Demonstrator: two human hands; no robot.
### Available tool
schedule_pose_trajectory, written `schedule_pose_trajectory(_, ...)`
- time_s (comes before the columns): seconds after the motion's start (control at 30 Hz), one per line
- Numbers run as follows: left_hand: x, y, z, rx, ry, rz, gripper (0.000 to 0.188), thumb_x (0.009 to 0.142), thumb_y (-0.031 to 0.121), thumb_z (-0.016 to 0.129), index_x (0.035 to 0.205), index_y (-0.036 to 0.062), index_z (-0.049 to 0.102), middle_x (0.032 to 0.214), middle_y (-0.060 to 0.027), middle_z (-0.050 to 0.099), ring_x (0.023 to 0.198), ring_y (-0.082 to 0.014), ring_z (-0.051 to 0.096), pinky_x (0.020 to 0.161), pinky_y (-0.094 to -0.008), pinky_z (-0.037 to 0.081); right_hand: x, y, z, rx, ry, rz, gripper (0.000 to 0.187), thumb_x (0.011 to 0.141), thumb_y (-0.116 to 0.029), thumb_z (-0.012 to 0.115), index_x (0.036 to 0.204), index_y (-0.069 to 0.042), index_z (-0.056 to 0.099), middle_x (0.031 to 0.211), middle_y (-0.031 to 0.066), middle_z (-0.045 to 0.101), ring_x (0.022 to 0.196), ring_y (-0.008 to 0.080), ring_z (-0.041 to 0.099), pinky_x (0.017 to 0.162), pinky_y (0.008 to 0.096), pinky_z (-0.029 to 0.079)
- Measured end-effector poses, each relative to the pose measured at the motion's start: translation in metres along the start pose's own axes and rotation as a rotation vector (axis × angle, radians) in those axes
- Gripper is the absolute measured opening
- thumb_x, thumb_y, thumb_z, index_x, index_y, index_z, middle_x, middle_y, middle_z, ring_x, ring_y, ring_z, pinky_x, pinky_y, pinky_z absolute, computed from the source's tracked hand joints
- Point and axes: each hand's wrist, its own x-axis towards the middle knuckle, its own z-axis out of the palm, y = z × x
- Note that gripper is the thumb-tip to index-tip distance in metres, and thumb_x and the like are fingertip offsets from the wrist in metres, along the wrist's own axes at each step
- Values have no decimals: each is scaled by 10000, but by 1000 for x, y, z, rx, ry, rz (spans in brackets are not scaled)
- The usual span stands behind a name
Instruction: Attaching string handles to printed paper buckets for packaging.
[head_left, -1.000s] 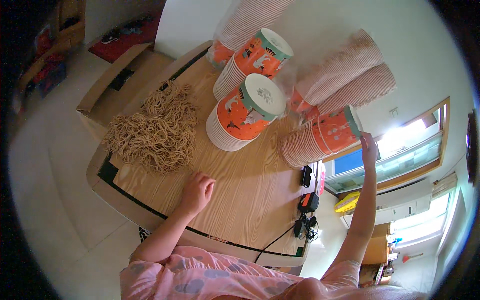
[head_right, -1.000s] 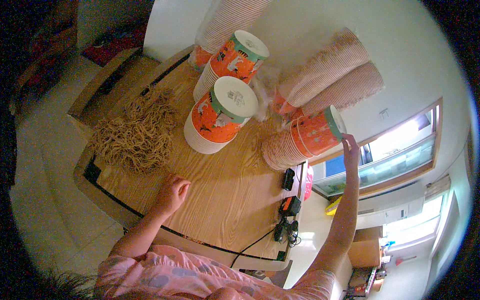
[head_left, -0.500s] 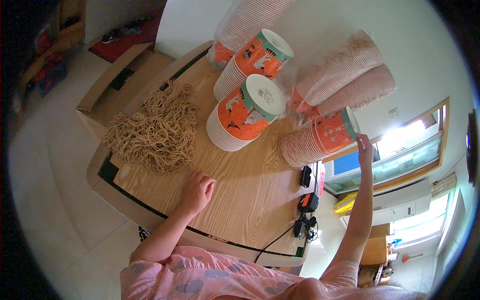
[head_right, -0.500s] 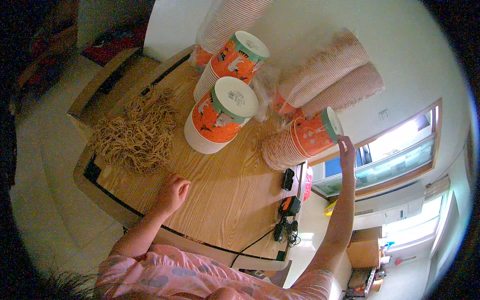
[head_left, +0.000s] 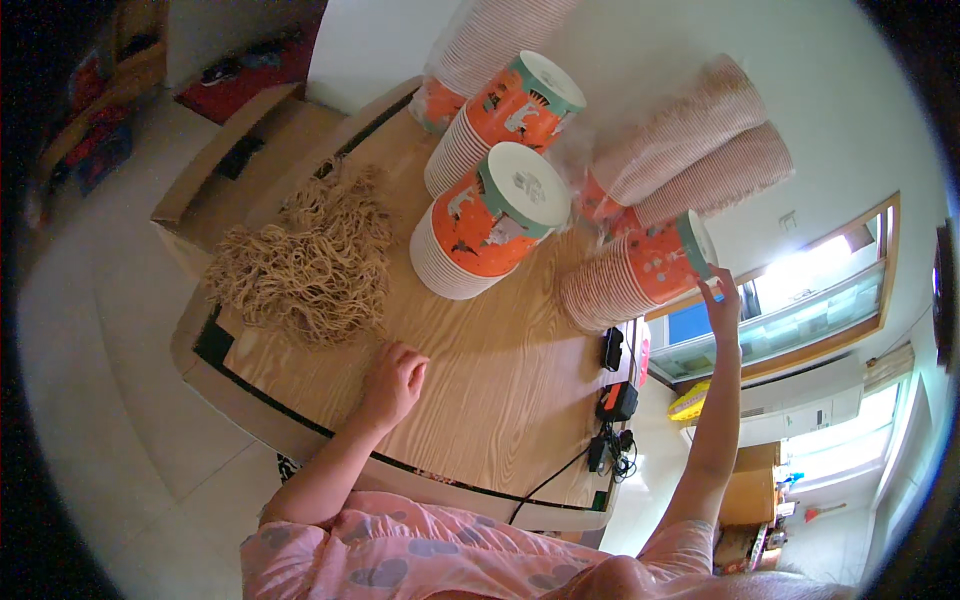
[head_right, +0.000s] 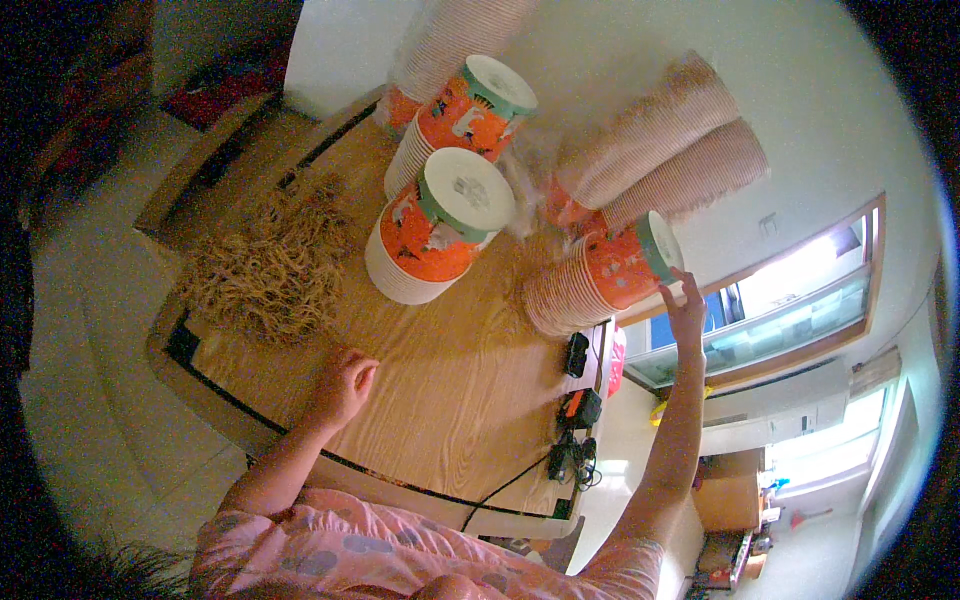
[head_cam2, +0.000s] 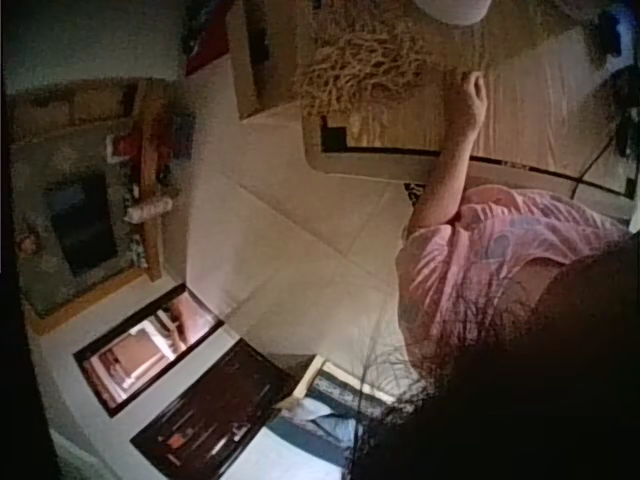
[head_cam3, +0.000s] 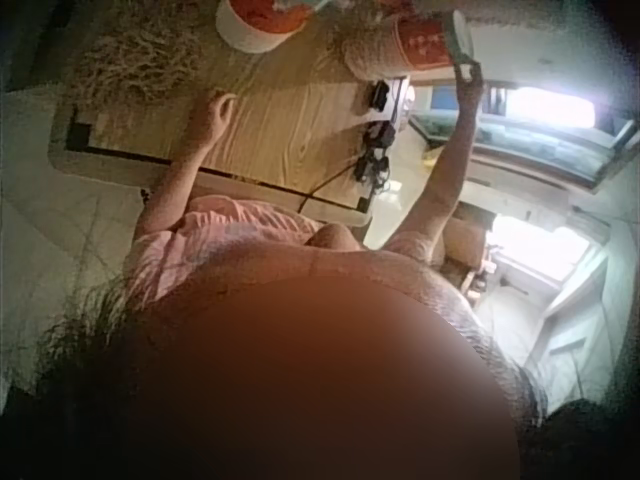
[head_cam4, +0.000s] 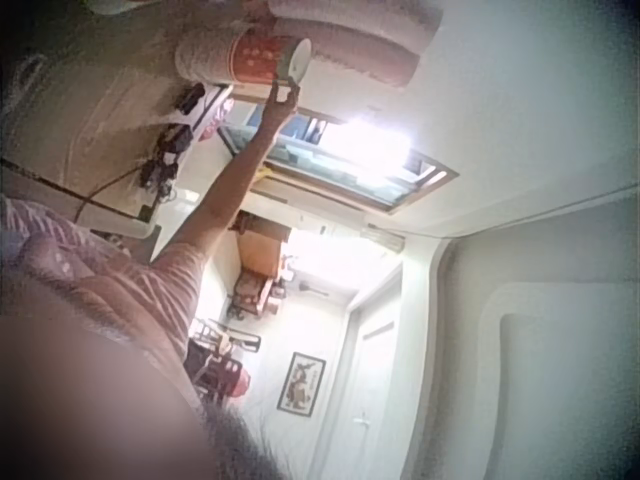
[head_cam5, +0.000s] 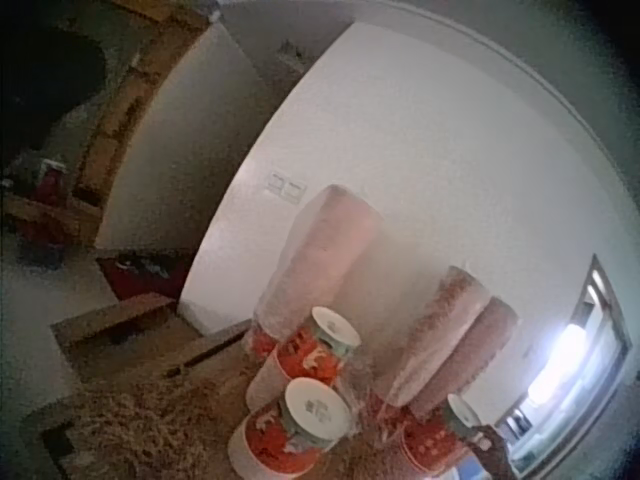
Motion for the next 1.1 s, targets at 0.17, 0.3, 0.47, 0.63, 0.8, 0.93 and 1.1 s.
schedule_pose_trajectory(0.17,-1,-5,4,6,5,0,91,741,38,628,828,50,602,858,-97,572,826,-284,540,722,-388,458,-7,-7,-1,58,-29,-32,468,755,-145,719,1171,-79,515,1162,122,587,1107,273,544,904,380,422)
schedule_pose_trajectory(0.3,1,-2,3,0,9,-5,87,740,45,629,822,53,602,830,-94,575,810,-283,542,726,-387,454,-6,-10,0,64,-33,-39,444,764,-137,709,1158,-71,515,1155,132,588,1115,272,537,912,374,421)
schedule_pose_trajectory(0.47,1,-3,4,12,19,4,82,736,51,634,813,61,606,823,-88,579,813,-279,540,735,-388,451,-6,-12,2,35,3,-17,389,796,-130,673,1145,-62,515,1117,140,599,1106,278,541,929,360,410)
schedule_pose_trajectory(0.63,1,-2,2,34,-7,7,78,731,51,639,802,65,608,834,-82,578,816,-276,540,740,-386,450,2,-25,7,-15,16,37,437,787,-157,674,1181,-81,501,1211,147,534,1153,299,496,943,374,403)
schedule_pose_trajectory(0.8,2,-2,-1,71,32,63,85,731,44,637,809,60,608,842,-78,579,818,-272,543,738,-388,455,14,-67,38,-276,139,-149,528,740,-223,687,1219,-119,491,1312,138,441,1256,315,376,1016,462,313)
schedule_pose_trajectory(0.93,2,-2,-4,68,9,48,86,730,43,638,809,57,607,842,-84,579,813,-276,546,729,-388,458,26,-91,89,-538,95,-349,442,737,-270,655,1137,-125,535,1327,143,415,1273,312,345,1037,564,220)
schedule_pose_trajectory(1.1,6,7,-4,63,9,60,81,731,41,637,804,53,606,844,-91,584,810,-287,550,727,-390,459,35,-83,116,-655,115,-458,300,712,-216,610,990,-104,599,1234,140,490,1237,299,385,1051,574,199)
